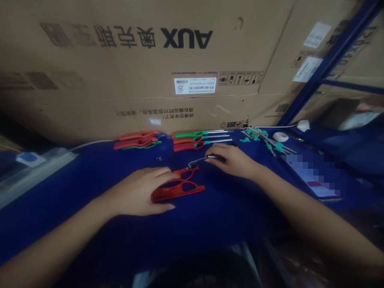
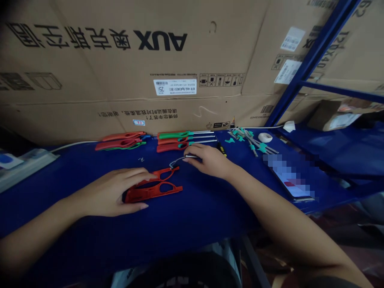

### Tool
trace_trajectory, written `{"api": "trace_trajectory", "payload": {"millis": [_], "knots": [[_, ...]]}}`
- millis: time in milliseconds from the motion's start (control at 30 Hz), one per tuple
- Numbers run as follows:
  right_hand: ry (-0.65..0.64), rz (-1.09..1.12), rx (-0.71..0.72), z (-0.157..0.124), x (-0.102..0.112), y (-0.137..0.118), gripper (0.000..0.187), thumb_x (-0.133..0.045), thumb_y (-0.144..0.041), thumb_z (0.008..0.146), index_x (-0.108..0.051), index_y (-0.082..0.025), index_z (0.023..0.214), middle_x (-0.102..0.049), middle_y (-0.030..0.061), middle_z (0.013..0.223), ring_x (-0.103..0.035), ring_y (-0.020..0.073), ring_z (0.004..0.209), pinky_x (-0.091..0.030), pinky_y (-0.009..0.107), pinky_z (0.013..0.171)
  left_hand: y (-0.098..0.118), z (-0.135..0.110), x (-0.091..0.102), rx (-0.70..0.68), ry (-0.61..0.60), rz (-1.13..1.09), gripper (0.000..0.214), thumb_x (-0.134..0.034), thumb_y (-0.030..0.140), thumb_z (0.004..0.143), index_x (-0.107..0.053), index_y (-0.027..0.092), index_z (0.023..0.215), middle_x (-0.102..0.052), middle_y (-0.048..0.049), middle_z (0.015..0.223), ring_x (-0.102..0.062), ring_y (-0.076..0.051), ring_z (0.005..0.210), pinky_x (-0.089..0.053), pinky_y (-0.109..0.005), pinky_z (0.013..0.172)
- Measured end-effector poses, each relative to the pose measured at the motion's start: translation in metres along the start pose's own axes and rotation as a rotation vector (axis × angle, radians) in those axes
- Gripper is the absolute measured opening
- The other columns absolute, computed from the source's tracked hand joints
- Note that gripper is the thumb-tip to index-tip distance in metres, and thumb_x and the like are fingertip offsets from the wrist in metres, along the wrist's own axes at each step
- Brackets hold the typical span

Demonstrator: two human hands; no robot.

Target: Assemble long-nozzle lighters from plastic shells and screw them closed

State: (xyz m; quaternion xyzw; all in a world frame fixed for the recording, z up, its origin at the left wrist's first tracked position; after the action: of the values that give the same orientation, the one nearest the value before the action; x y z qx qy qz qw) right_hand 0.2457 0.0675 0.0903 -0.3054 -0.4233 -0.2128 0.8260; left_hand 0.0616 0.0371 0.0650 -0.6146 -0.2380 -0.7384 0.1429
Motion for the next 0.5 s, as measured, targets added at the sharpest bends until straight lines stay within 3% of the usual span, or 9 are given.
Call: {"api": "trace_trajectory", "payload": {"millis": [300,500], "knots": [[-0.041,0.057,0.071,-0.002,0.009,-0.025,0.026,-0.047,-0.022,0.101,-0.063,-0.019,0.121,-0.062,0.0105,0.11,-0.062,0.0205,0.102,-0.051,0.035,0.091,-0.004,0.002,-0.01,0.049,-0.007,0.02,0.045,-0.062,0.046,0.09,-0.059,0.029,0.131,-0.066,-0.0044,0.116,-0.068,-0.024,0.098,-0.053,-0.033,0.083],[-0.091,0.137,0.045,0.001,0.006,-0.026,0.02,-0.045,-0.025,0.102,-0.063,-0.017,0.098,-0.059,0.0064,0.09,-0.057,0.0166,0.08,-0.048,0.031,0.075,-0.005,0.002,-0.012,0.078,-0.025,0.015,0.046,-0.06,0.046,0.09,-0.056,0.03,0.133,-0.064,-0.0036,0.12,-0.068,-0.024,0.101,-0.053,-0.034,0.083]]}}
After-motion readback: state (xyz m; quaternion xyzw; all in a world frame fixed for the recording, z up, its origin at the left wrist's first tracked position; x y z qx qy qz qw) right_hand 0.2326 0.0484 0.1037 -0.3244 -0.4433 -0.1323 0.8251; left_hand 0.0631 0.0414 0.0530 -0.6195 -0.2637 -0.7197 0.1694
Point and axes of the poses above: each hand's wrist, its own z-axis towards the middle knuckle, its own x-axis out of the back of the hand, y = z × x, the point moved 10 cm from there along z, towards the middle knuckle
